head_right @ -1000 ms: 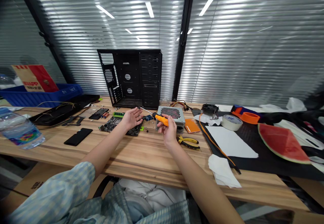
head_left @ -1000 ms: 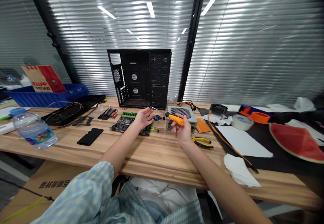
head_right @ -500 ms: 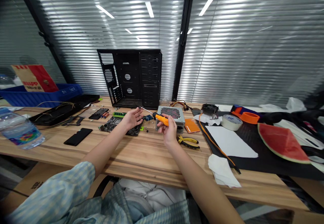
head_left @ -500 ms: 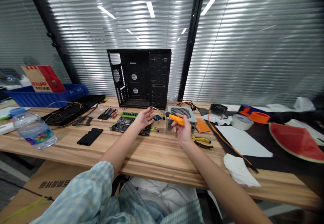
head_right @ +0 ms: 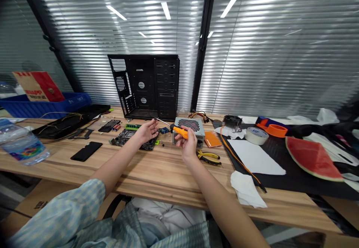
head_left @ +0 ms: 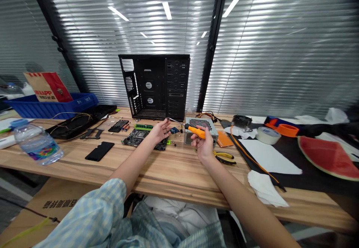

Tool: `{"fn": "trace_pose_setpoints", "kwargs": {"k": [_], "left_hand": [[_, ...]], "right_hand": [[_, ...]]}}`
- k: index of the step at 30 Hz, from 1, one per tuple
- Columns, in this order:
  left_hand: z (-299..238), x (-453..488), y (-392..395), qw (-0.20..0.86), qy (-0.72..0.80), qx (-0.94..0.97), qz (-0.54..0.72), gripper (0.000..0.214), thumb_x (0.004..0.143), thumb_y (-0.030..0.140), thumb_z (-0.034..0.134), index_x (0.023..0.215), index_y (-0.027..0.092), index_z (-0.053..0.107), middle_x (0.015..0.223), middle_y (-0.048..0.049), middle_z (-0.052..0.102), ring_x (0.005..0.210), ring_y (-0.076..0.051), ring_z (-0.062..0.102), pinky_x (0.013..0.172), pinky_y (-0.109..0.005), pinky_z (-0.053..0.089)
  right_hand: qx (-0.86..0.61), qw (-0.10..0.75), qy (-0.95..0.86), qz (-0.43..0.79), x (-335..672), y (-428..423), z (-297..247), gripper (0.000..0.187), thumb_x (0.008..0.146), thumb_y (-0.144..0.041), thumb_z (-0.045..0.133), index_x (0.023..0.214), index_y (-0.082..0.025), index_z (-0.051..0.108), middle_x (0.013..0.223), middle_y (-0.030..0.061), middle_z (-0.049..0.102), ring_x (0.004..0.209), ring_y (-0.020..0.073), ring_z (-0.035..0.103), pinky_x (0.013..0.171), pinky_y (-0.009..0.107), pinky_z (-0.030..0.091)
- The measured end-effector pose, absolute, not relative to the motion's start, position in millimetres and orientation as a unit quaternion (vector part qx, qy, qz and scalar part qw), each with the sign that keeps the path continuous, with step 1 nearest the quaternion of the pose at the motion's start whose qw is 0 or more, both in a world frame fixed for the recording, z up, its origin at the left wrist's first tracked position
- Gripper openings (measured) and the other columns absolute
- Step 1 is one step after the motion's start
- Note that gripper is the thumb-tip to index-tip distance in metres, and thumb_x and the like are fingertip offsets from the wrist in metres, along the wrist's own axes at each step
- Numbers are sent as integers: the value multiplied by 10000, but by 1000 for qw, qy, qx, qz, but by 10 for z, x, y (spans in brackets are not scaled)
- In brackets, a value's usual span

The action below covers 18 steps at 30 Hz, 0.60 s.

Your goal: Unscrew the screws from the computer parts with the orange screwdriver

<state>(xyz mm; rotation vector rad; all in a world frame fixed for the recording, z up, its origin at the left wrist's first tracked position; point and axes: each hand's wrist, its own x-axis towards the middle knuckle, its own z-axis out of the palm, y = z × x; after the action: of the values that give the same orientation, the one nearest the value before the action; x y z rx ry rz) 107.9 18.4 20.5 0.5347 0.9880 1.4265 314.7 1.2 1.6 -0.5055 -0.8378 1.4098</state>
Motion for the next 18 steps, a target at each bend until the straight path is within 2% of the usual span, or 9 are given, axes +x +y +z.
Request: {"fn": "trace_pose_setpoints", "kwargs": {"k": [10,18], "left_hand": [[229,1106,175,609,427,236,626,151,802,345,723,826,201,685,1016,-42,715,834,-155,599,761,-291,433],[242,1115,158,606,419,242,631,165,760,330,765,843,212,685,988,-29,715,816,-148,602,749,-287,427]], "right_hand": [[-224,657,-376,614,3141,20,-6,492,759,-612,599,975,-170,584,559,1,658,356,101,484,366,210,378],[-207,668,-355,620,3188,20,49,425,802,-558,563,1064,-224,551,657,-28,678,352,93,467,373,224,389]]}}
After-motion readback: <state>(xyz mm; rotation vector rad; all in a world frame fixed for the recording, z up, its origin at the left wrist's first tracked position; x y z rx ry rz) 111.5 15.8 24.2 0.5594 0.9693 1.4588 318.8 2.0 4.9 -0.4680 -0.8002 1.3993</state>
